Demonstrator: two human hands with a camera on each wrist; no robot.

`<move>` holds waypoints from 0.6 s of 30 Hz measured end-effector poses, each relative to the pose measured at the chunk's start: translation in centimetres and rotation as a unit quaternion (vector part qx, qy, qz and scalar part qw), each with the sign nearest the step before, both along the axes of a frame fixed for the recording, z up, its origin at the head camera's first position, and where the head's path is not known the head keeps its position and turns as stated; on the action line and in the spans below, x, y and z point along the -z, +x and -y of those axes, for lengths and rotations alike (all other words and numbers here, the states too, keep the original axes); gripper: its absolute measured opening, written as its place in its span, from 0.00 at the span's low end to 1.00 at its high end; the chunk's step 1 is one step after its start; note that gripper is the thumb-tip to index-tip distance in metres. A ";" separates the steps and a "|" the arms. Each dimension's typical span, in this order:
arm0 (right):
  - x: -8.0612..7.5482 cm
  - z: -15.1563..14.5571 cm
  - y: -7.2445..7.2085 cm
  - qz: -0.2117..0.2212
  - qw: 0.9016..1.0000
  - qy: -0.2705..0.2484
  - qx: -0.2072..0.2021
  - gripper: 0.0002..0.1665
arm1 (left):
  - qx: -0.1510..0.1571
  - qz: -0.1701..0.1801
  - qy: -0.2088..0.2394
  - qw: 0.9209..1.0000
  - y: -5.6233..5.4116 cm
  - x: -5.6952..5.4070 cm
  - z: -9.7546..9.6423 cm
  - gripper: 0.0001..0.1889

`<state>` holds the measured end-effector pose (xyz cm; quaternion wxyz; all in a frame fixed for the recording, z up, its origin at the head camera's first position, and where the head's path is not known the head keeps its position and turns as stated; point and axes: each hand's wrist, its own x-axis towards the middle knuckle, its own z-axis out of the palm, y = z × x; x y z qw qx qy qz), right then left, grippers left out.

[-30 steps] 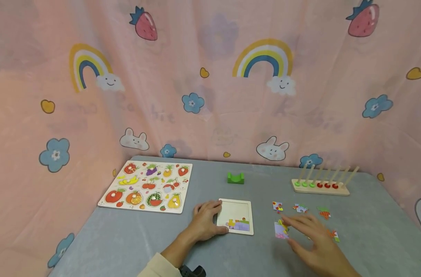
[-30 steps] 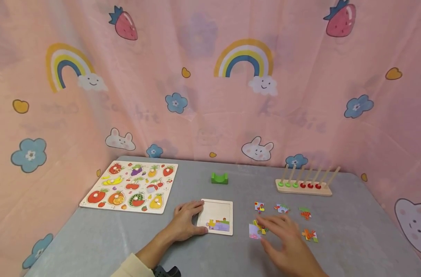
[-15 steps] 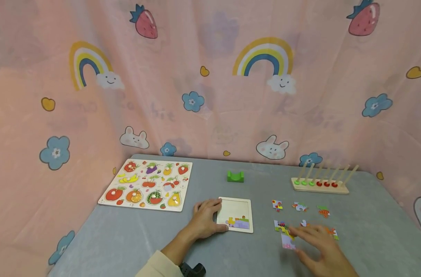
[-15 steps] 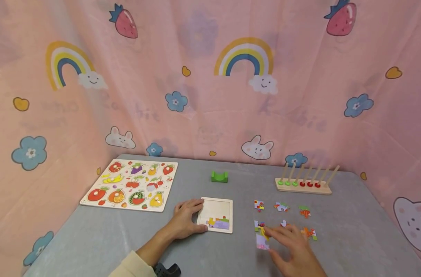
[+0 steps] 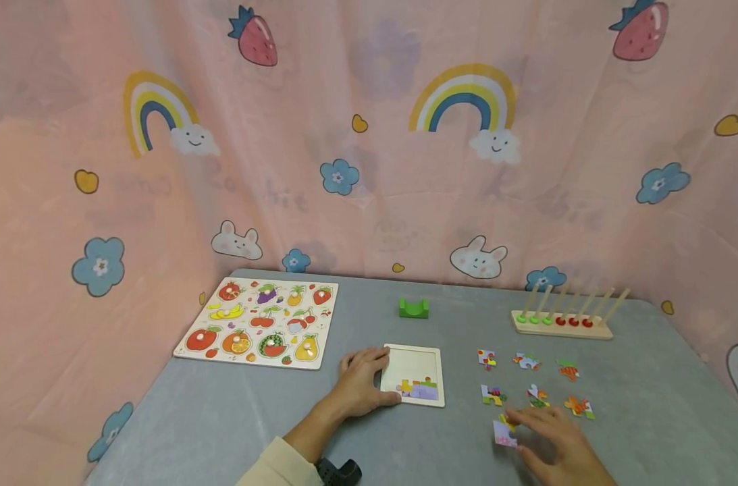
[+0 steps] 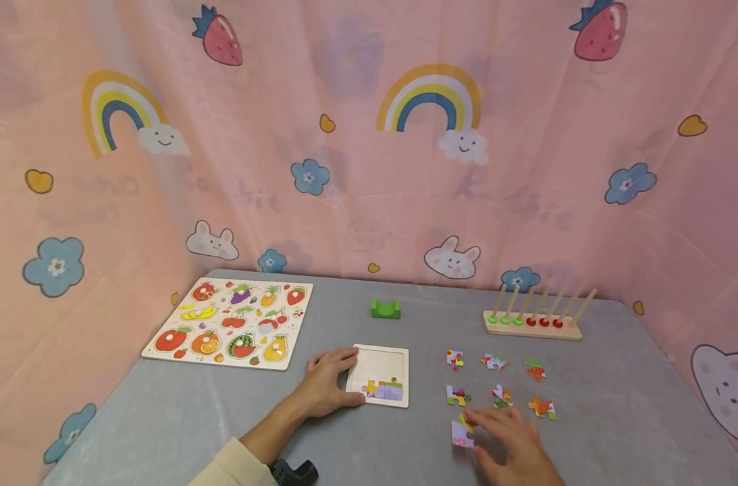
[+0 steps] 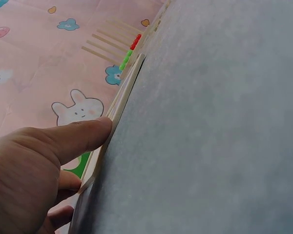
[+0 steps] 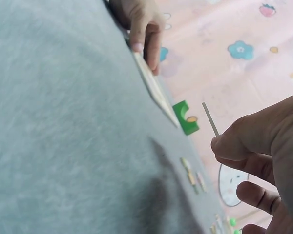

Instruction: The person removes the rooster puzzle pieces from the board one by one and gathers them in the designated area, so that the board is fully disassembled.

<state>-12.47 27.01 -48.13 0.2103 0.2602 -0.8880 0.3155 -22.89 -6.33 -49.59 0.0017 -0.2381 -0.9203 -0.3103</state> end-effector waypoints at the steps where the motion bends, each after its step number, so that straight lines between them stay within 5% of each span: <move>1: 0.2 -0.1 -0.1 0.005 1.000 0.001 0.001 0.37 | 0.000 0.000 0.000 1.000 0.0 0.0 0.0 0.39; 18: 1.9 -0.4 -0.6 0.105 0.992 0.057 0.030 0.30 | 0.003 -0.006 0.002 1.000 0.1 -0.1 0.0 0.39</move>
